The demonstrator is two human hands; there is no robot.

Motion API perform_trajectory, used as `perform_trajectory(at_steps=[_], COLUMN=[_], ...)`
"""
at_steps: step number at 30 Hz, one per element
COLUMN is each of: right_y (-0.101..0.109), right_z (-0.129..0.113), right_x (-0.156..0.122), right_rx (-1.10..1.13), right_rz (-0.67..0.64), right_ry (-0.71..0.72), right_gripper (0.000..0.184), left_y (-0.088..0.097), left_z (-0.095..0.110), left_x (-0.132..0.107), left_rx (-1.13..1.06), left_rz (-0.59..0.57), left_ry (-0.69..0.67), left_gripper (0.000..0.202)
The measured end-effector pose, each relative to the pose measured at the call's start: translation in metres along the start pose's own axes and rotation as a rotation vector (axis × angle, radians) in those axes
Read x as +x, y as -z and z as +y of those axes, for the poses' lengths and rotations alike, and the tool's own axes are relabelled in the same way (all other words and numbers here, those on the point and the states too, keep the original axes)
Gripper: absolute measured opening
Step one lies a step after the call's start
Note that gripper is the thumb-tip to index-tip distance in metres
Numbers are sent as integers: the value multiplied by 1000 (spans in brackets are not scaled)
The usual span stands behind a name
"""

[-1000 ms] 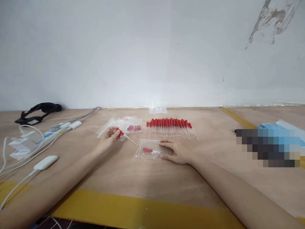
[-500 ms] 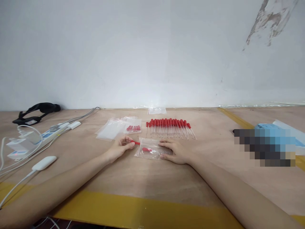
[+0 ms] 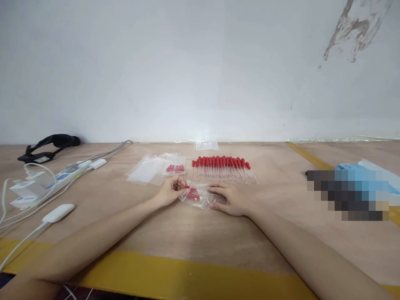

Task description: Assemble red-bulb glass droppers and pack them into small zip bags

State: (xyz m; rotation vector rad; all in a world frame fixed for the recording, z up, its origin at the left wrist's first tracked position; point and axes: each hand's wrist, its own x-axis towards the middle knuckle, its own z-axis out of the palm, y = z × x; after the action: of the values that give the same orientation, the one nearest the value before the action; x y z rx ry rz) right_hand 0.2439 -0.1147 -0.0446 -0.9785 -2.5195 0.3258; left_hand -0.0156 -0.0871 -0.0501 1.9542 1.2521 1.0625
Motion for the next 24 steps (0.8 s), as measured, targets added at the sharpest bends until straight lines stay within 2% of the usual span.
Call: perform_trajectory(at_steps=[4,7,12,14,20,24], right_y=[-1,-1,-1,-2,-5,-2], right_z=[-1,-1,-2,-2,1,0], right_x=[0,-1,-2,-1,1,-1], right_rx=[-34,-48,-47,-57,-70,-22], right_rz=[55,114,74,69,198,181], right_ry=[17,33,23,17,-51,-25], right_gripper=[50,44,46,46,40,39], left_y=[-3,-3,1,3,4,6], left_z=[6,9,10,10,11,9], left_x=[-4,-8,-12,-12,-10,-10], left_rx=[99,116,-12,-35,0,20], left_rz=[16,-16,-235,-279,-190,-167], left_ry=[16,19,-66,-90,-114,-115], left_gripper=[29,32,30,30,14,12])
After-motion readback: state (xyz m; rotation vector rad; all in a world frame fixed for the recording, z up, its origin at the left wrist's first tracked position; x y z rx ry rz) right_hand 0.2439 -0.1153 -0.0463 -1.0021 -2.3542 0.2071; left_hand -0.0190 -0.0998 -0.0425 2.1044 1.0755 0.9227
